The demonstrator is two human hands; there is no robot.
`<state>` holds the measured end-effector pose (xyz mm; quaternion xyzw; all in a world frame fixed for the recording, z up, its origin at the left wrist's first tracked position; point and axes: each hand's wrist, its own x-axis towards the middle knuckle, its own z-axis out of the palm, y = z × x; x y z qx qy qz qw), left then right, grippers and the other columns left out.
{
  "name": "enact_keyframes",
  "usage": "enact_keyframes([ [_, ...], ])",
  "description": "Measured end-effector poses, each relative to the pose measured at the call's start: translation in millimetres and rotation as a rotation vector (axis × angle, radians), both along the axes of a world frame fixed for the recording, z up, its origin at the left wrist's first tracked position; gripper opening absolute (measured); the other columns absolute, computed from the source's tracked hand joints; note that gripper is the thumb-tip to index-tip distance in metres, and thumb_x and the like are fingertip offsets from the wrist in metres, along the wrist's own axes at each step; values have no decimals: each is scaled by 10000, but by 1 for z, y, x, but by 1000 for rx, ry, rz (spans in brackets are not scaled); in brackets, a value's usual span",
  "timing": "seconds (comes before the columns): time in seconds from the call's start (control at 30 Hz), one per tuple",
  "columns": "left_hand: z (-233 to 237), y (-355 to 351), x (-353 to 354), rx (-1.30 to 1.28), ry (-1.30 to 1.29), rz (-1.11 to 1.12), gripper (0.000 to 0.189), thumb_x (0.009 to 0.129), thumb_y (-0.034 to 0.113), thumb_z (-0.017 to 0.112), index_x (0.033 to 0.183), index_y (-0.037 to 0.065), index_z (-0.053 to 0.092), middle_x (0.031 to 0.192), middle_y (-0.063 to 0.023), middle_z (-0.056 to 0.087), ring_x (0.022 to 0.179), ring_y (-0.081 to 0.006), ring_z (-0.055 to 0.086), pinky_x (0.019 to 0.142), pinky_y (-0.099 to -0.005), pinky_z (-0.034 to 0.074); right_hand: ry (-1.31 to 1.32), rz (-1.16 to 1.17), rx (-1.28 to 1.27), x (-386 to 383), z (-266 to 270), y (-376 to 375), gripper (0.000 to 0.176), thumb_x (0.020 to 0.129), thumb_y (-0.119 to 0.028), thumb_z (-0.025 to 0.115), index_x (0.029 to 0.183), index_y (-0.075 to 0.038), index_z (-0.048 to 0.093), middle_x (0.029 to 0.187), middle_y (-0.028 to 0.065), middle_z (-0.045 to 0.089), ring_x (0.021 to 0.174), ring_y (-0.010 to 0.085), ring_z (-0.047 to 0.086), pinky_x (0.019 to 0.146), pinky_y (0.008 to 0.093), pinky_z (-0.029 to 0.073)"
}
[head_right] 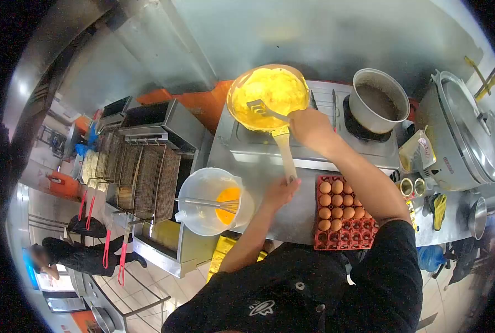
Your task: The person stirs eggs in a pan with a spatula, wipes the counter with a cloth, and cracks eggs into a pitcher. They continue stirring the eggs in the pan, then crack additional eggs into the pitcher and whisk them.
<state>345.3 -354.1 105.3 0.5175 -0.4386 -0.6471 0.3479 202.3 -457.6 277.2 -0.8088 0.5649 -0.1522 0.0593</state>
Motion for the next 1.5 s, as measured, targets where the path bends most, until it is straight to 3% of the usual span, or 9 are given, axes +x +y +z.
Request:
enact_keyframes([
  [0.13,12,3,-3,-44,-182,1,324,808,362,721,816,57,613,619,21,559,491,-65,498,445,-233,393,-197,97,62,-18,-20,-25,267,883,-228,479,848,-48,673,783,197,657,725,365,645,686,494,495],
  [0.23,14,4,-4,-64,-169,28,329,807,370,723,812,60,613,610,21,556,483,-62,489,442,-231,387,-368,125,315,-29,-16,-42,262,866,-243,530,796,-36,674,667,159,627,591,291,621,557,423,469],
  [0.3,14,4,-4,-47,-152,24,328,806,371,726,810,63,613,606,21,554,476,-58,482,436,-225,378,-594,5,719,-35,-17,-52,270,921,-252,517,976,-29,658,596,66,515,410,119,393,389,284,318],
  [0.4,15,5,-3,-23,-39,24,326,804,367,734,797,67,607,598,20,547,465,-49,467,421,-217,357,-740,-213,897,-36,8,-44,242,872,-268,571,966,-57,642,609,19,461,437,70,328,373,254,226],
  [0.63,18,8,-1,31,70,68,293,806,320,744,783,73,589,590,29,538,457,-43,458,408,-211,340,-810,-187,968,-62,-9,-57,326,872,-299,589,1001,0,613,604,21,466,415,63,289,368,251,196],
  [0.8,28,6,-2,33,17,40,270,811,304,739,794,76,596,588,34,537,463,-43,465,416,-210,350,-595,-1,733,-69,8,-61,297,879,-281,593,882,7,666,519,3,456,419,69,346,383,283,247],
  [1.03,13,4,1,10,-38,7,267,815,306,733,830,69,611,621,32,556,496,-46,482,440,-212,370,-528,167,626,-69,13,-68,291,873,-268,601,934,-2,702,526,7,472,427,68,363,394,271,257],
  [1.2,6,5,1,-14,65,19,278,815,318,734,828,69,611,629,26,559,494,-46,478,436,-210,363,-645,-125,949,-71,10,-65,275,892,-293,595,976,-35,639,531,-27,424,424,41,314,376,234,208],
  [1.5,16,7,2,2,47,26,280,805,324,741,836,77,614,609,33,547,480,-40,470,416,-199,349,-1031,-209,1280,-66,-20,-61,243,921,-284,560,1013,-63,599,532,-55,362,385,25,223,346,208,174],
])
